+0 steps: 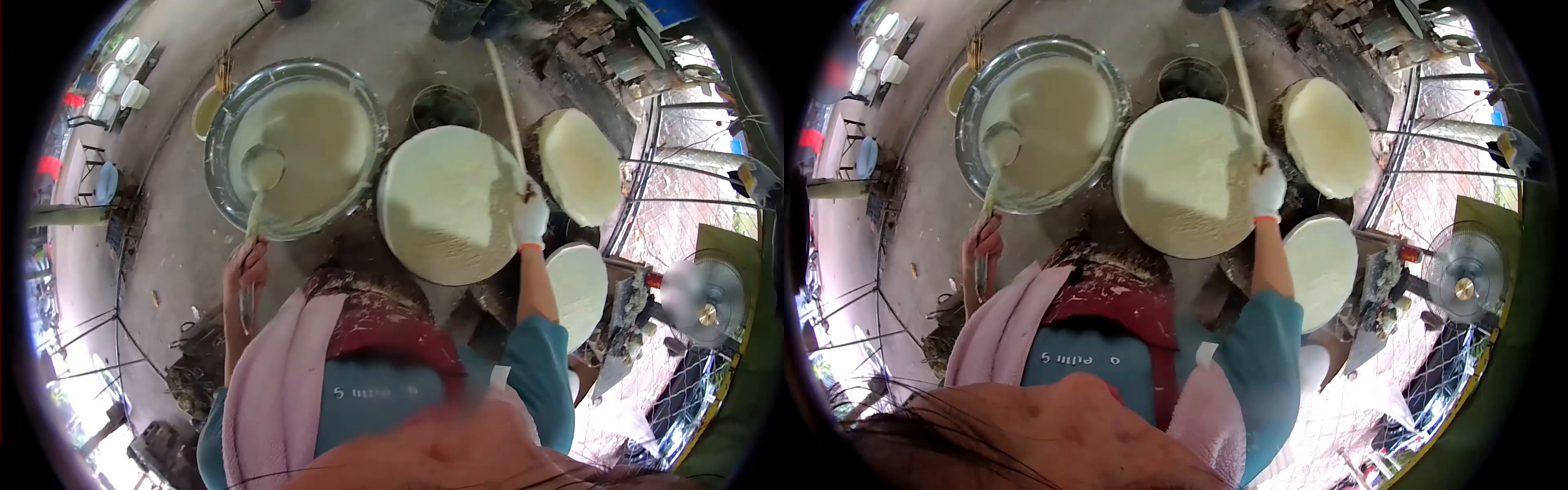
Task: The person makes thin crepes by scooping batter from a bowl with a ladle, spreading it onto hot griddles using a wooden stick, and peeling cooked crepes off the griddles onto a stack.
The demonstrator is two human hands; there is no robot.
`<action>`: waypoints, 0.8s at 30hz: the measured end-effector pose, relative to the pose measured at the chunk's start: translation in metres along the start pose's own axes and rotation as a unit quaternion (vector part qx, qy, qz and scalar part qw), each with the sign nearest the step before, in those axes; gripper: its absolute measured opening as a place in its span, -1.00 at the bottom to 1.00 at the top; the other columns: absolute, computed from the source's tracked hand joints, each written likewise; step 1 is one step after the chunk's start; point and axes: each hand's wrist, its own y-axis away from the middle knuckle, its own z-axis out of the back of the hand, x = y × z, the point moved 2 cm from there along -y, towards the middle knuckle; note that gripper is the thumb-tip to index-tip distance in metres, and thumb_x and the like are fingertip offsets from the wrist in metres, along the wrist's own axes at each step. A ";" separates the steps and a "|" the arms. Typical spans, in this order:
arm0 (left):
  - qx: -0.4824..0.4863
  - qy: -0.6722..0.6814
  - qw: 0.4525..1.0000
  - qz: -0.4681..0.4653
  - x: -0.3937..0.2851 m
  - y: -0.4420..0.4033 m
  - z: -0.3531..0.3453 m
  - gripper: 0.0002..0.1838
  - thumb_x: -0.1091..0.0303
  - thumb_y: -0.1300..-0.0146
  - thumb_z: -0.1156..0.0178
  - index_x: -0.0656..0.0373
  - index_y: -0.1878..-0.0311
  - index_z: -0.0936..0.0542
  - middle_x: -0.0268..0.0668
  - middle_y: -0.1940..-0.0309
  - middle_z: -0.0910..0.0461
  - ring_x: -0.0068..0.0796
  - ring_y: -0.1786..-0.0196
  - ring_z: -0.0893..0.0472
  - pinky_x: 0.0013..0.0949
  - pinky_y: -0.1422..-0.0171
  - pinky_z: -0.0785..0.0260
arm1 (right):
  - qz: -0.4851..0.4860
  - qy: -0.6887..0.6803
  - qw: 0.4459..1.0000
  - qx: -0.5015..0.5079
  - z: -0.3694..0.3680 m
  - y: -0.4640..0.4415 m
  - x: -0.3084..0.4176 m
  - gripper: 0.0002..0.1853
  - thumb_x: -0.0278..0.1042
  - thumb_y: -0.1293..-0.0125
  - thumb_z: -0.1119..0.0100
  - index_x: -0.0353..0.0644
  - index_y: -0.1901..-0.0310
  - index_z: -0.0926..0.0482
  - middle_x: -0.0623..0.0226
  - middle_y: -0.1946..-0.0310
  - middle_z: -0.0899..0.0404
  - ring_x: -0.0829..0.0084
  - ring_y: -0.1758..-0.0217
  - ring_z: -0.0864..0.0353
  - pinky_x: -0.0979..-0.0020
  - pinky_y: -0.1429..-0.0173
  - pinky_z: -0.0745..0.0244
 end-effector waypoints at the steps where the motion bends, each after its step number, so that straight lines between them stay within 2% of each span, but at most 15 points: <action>1: 0.010 -0.007 1.000 0.011 -0.013 -0.011 0.009 -0.69 0.25 -0.46 0.04 0.38 0.03 -0.38 -0.50 0.55 -0.22 -0.79 0.75 -0.16 -0.67 0.71 0.02 | -0.046 0.034 0.998 0.032 -0.020 0.024 0.029 -0.68 -0.24 -0.23 -0.16 -0.16 0.02 -0.61 0.05 0.28 -0.67 0.09 0.21 -0.67 0.17 0.15 -0.53; 2: 0.023 -0.012 0.999 0.020 -0.024 -0.023 0.018 -0.69 0.25 -0.46 0.04 0.39 0.03 -0.38 -0.50 0.55 -0.22 -0.78 0.76 -0.16 -0.66 0.71 0.03 | -0.062 0.012 0.995 0.075 -0.046 0.042 0.051 -0.64 -0.10 -0.20 -0.21 -0.17 0.07 -0.64 0.03 0.32 -0.67 0.09 0.25 -0.68 0.19 0.19 -0.53; 3: 0.034 -0.014 0.999 0.030 -0.034 -0.030 0.028 -0.69 0.25 -0.46 0.04 0.39 0.03 -0.38 -0.49 0.56 -0.22 -0.77 0.76 -0.15 -0.66 0.71 0.03 | -0.038 -0.022 0.994 0.099 -0.082 0.061 0.060 -0.53 0.05 -0.18 -0.23 -0.13 0.01 -0.63 0.02 0.31 -0.67 0.10 0.25 -0.68 0.20 0.21 -0.53; 4: 0.032 -0.019 0.999 0.039 -0.045 -0.034 0.036 -0.69 0.26 -0.46 0.04 0.39 0.03 -0.38 -0.49 0.56 -0.22 -0.76 0.77 -0.15 -0.66 0.71 0.03 | -0.050 -0.074 0.988 0.123 -0.107 0.080 0.095 -0.48 0.05 -0.15 -0.25 -0.11 -0.06 -0.60 0.03 0.32 -0.68 0.10 0.25 -0.69 0.21 0.19 -0.54; 5: 0.031 -0.025 0.998 0.048 -0.056 -0.040 0.042 -0.69 0.26 -0.46 0.05 0.40 0.03 -0.38 -0.48 0.56 -0.22 -0.76 0.77 -0.15 -0.65 0.71 0.02 | -0.093 -0.048 0.986 0.131 -0.123 0.094 0.140 -0.48 0.01 -0.16 -0.25 -0.06 -0.11 -0.57 0.07 0.31 -0.68 0.11 0.25 -0.68 0.25 0.16 -0.54; 6: 0.032 -0.033 0.997 0.055 -0.067 -0.045 0.047 -0.69 0.27 -0.46 0.05 0.41 0.03 -0.38 -0.48 0.56 -0.22 -0.75 0.77 -0.15 -0.65 0.71 0.02 | -0.095 -0.038 0.987 0.122 -0.149 0.103 0.156 -0.38 0.03 -0.12 -0.31 -0.04 -0.20 -0.50 0.07 0.20 -0.66 0.11 0.18 -0.66 0.24 0.08 -0.53; 7: 0.027 -0.038 0.997 0.064 -0.077 -0.049 0.054 -0.69 0.26 -0.46 0.05 0.40 0.03 -0.38 -0.48 0.56 -0.22 -0.75 0.77 -0.15 -0.64 0.71 0.02 | -0.043 -0.039 0.995 0.079 -0.187 0.105 0.146 -0.28 0.07 -0.07 -0.35 -0.02 -0.26 -0.42 0.04 0.09 -0.58 0.07 0.06 -0.61 0.18 0.01 -0.50; 8: 0.021 -0.044 0.996 0.074 -0.086 -0.052 0.062 -0.69 0.26 -0.46 0.05 0.40 0.04 -0.39 -0.48 0.57 -0.22 -0.75 0.78 -0.15 -0.64 0.71 0.03 | -0.123 0.042 0.985 0.110 -0.190 0.103 0.175 -0.20 0.07 -0.05 -0.37 -0.01 -0.32 -0.33 0.01 -0.03 -0.45 0.00 0.01 -0.56 0.12 -0.04 -0.48; 9: 0.014 -0.050 0.995 0.082 -0.093 -0.053 0.068 -0.69 0.26 -0.46 0.04 0.40 0.04 -0.39 -0.48 0.57 -0.22 -0.75 0.78 -0.15 -0.64 0.72 0.03 | -0.175 0.106 0.974 0.098 -0.190 0.101 0.204 -0.16 0.08 -0.05 -0.37 -0.03 -0.35 -0.27 0.01 -0.09 -0.37 -0.03 -0.02 -0.53 0.13 -0.07 -0.48; 11: 0.023 -0.070 0.994 0.077 -0.104 -0.052 0.070 -0.69 0.25 -0.46 0.04 0.40 0.06 -0.40 -0.49 0.58 -0.22 -0.76 0.78 -0.15 -0.64 0.72 0.04 | -0.151 0.148 0.977 0.039 -0.210 0.092 0.205 -0.13 0.08 -0.08 -0.35 -0.08 -0.37 -0.21 0.02 -0.15 -0.31 0.01 -0.07 -0.50 0.15 -0.11 -0.47; 17: -0.019 -0.096 0.992 0.076 -0.114 -0.042 0.078 -0.68 0.21 -0.44 0.01 0.37 0.07 -0.41 -0.53 0.61 -0.21 -0.77 0.80 -0.12 -0.63 0.73 0.05 | -0.156 0.200 0.967 0.025 -0.222 0.071 0.180 -0.26 0.01 -0.20 -0.24 -0.09 -0.35 -0.22 -0.01 -0.09 -0.41 0.05 -0.12 -0.49 0.19 -0.11 -0.48; 18: -0.019 -0.097 0.992 0.074 -0.114 -0.043 0.081 -0.68 0.21 -0.44 0.01 0.36 0.07 -0.41 -0.53 0.62 -0.20 -0.78 0.80 -0.11 -0.63 0.73 0.05 | -0.161 0.194 0.968 0.009 -0.221 0.069 0.174 -0.34 -0.04 -0.25 -0.18 -0.09 -0.32 -0.25 0.01 0.06 -0.56 0.06 0.02 -0.59 0.16 -0.01 -0.53; 21: -0.039 -0.109 0.990 0.085 -0.117 -0.047 0.088 -0.68 0.20 -0.44 0.00 0.34 0.08 -0.41 -0.53 0.62 -0.20 -0.78 0.80 -0.11 -0.64 0.72 0.05 | -0.202 0.165 0.965 0.033 -0.194 0.066 0.171 -0.38 -0.08 -0.25 -0.16 -0.05 -0.31 -0.27 0.07 0.24 -0.65 0.05 0.20 -0.66 0.09 0.12 -0.56; 22: -0.038 -0.122 0.988 0.081 -0.119 -0.049 0.088 -0.68 0.20 -0.44 0.01 0.34 0.07 -0.41 -0.53 0.61 -0.20 -0.79 0.80 -0.11 -0.64 0.72 0.04 | -0.154 0.162 0.974 -0.033 -0.185 0.068 0.163 -0.41 -0.09 -0.24 -0.17 -0.05 -0.28 -0.30 0.14 0.33 -0.68 0.03 0.29 -0.67 0.07 0.18 -0.56; 24: -0.034 -0.144 0.986 0.074 -0.119 -0.052 0.086 -0.68 0.20 -0.44 0.01 0.35 0.07 -0.40 -0.53 0.60 -0.21 -0.79 0.80 -0.11 -0.65 0.72 0.04 | -0.133 0.122 0.981 -0.068 -0.148 0.071 0.154 -0.46 -0.13 -0.23 -0.18 -0.07 -0.24 -0.36 0.15 0.28 -0.68 0.06 0.24 -0.67 0.12 0.15 -0.56</action>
